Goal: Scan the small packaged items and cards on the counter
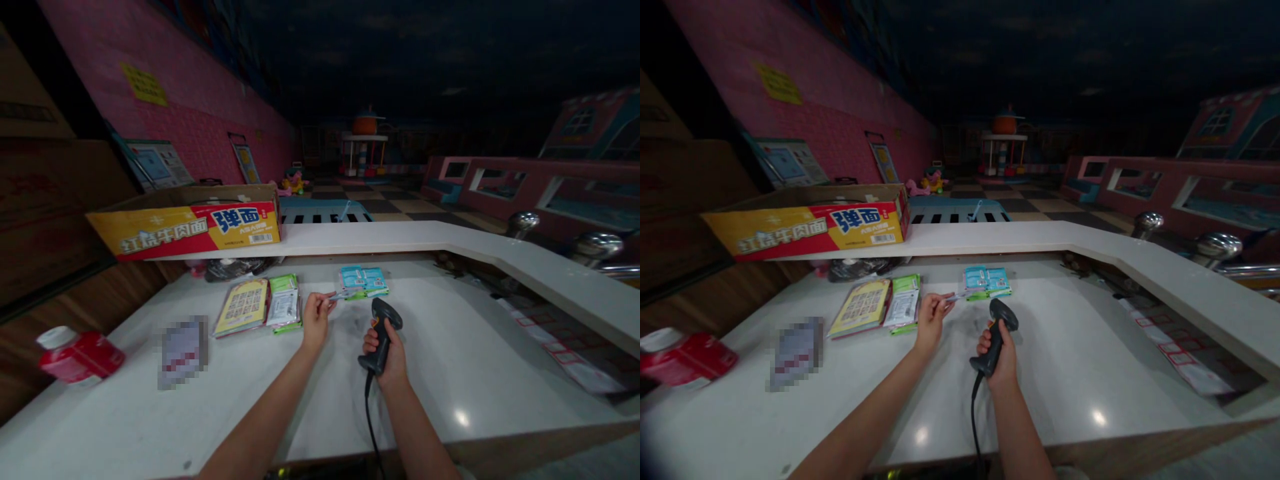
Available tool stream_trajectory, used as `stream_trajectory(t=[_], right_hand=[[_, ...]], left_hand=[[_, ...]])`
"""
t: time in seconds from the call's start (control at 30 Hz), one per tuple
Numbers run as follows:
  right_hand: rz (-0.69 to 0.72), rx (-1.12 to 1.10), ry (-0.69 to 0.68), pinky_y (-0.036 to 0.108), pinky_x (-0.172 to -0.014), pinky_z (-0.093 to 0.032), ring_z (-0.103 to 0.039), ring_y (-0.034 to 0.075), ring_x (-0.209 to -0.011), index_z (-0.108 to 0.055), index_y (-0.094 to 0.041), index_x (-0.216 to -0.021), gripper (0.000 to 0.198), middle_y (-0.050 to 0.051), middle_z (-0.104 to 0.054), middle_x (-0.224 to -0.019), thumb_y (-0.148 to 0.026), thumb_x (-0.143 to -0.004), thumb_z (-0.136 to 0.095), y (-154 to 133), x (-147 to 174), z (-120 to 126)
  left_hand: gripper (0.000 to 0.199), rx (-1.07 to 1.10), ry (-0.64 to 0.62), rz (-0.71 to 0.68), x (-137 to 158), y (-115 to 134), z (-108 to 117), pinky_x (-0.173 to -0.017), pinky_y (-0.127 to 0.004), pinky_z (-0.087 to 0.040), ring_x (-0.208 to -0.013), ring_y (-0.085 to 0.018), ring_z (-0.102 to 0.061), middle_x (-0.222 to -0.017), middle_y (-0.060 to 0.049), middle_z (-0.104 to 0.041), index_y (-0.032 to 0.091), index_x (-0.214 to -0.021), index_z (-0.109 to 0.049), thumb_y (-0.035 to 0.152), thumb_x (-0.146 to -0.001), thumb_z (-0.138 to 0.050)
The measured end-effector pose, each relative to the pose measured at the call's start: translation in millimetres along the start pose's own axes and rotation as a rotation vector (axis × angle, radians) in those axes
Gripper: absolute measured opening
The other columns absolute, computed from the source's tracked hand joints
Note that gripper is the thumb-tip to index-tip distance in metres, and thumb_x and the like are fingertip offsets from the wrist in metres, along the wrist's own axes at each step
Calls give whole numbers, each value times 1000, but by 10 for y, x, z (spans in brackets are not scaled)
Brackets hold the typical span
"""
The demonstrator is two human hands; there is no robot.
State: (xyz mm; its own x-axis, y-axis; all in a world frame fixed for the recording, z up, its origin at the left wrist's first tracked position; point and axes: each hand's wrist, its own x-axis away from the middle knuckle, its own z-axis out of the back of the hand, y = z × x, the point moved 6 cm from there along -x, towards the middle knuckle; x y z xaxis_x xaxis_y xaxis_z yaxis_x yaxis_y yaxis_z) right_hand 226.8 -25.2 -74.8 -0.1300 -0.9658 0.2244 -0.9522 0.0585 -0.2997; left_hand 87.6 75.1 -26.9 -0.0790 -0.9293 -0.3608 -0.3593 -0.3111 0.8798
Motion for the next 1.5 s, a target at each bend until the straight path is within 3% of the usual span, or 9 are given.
stream_trajectory(t=[0.1,0.23,0.47,0.6,0.77,0.9,1.03,1.37,1.5], right_hand=[[-7,10,-20,14,-38,-38,-44,5,-43,-58,-18,-85,30,-7,-49,-57,-38,-72,-76,-11,5,5],[1,60,-48,13,-39,-38,-44,4,-44,-58,-19,-85,31,-7,-49,-57,-37,-70,-78,-30,44,-22],[30,194,-11,13,-39,-38,-45,4,-43,-56,-19,-83,35,-7,-49,-55,-42,-69,-79,-36,114,-96],[31,345,56,14,-37,-37,-45,5,-41,-55,-19,-84,38,-7,-50,-53,-46,-70,-78,-99,201,-154],[57,685,47,17,-33,-33,-45,7,-38,-57,-18,-89,46,-6,-53,-52,-51,-66,-79,-321,486,-291],[33,1075,3,18,-31,-32,-45,9,-34,-56,-18,-96,49,-7,-54,-51,-55,-70,-74,-449,773,-394],[-14,1293,-57,19,-29,-31,-43,9,-31,-55,-19,-94,52,-8,-52,-49,-59,-66,-73,-442,989,-470],[-13,1432,-100,19,-29,-32,-43,9,-31,-49,-21,-78,41,-8,-51,-45,-55,-71,-71,-384,1103,-467],[-19,1409,-93,19,-30,-32,-43,9,-31,-50,-21,-77,41,-8,-51,-45,-54,-70,-72,-384,1111,-466]], left_hand=[[37,48,18,95,257,-19,135,-83,-41,-57,-85,-19,-70,-106,-9,-69,20,-86,-48,50,-78,-68],[40,71,-18,151,326,-28,107,-77,-38,-58,-78,-18,-70,-99,-7,-70,21,-85,-47,54,-76,-68],[29,-242,-2,-17,279,-2,125,-64,-24,-47,-67,-12,-57,-77,0,-60,20,-81,-50,39,-74,-71],[29,-307,53,-55,264,-6,204,-73,-26,-47,-81,-15,-59,-89,-2,-60,19,-89,-53,31,-70,-71],[54,-120,49,64,247,-143,239,-76,-29,-49,-85,-18,-63,-96,-5,-64,20,-113,-47,35,-68,-75],[59,-17,48,142,234,-262,249,-68,-26,-48,-74,-16,-63,-83,-1,-65,19,-112,-48,39,-66,-78],[54,9,69,150,226,-292,253,-67,-25,-48,-73,-14,-62,-81,0,-65,19,-106,-52,39,-64,-79],[39,-146,71,99,233,-198,276,-68,-26,-50,-75,-14,-61,-87,-2,-64,18,-103,-58,29,-69,-70],[38,-75,54,104,236,-198,263,-70,-26,-50,-75,-14,-63,-85,-1,-65,17,-104,-57,25,-69,-70]])
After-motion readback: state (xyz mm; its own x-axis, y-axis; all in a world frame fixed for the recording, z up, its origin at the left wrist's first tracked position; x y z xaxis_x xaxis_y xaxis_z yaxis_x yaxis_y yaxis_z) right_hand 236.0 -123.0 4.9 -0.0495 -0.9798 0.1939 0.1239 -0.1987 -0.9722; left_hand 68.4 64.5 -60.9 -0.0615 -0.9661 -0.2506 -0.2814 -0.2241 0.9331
